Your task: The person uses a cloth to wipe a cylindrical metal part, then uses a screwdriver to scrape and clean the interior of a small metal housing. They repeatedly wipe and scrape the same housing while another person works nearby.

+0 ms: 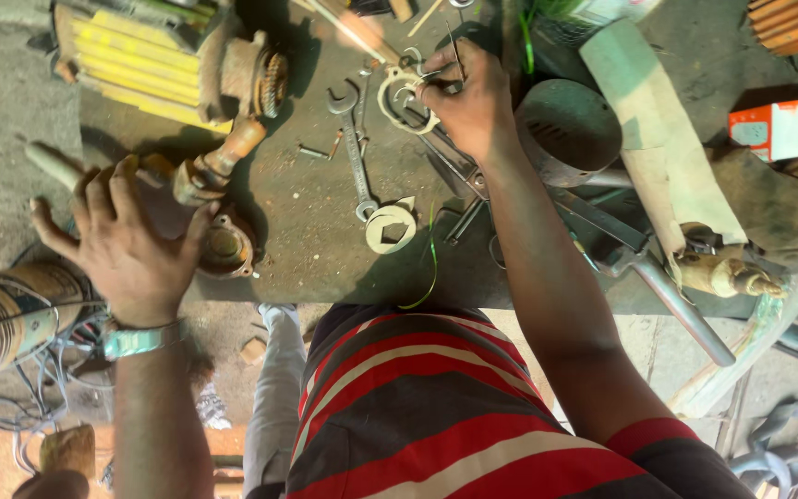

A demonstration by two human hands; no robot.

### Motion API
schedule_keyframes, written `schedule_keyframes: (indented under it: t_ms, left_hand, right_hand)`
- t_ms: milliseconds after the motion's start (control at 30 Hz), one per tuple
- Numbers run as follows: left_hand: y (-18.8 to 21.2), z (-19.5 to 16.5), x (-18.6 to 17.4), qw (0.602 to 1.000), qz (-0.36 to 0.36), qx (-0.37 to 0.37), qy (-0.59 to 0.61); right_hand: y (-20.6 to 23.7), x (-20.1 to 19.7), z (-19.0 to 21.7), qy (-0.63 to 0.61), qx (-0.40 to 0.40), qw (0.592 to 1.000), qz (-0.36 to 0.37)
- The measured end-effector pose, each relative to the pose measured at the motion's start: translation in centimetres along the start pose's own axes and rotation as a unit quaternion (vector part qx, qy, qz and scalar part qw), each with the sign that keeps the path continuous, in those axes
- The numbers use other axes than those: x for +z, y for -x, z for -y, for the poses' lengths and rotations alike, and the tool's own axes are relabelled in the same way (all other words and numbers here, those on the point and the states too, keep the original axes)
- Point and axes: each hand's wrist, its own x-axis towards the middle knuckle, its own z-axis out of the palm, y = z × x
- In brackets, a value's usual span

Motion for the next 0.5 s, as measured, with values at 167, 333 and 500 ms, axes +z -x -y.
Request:
schedule_keyframes:
  t_ms: [167, 333, 500]
  left_hand:
    - [-3.5, 2.1, -0.6, 0.99, 0.056, 0.119, -0.043]
    - [-7.0, 2.0, -1.2, 0.956, 0.246, 0.15, -0.048]
    - [-8.5, 1.9, -1.0, 0.949, 0.199, 0.23, 0.086]
  right_hand:
    - [4.1, -9.6, 4.8, -0.136, 0.049, 0.989, -0.027]
    - [7.5, -15.7, 9.1, 0.213, 0.011, 0.974, -0.075]
    - [10.0, -17.5, 10.0, 0.222, -0.012, 0.97, -0.097]
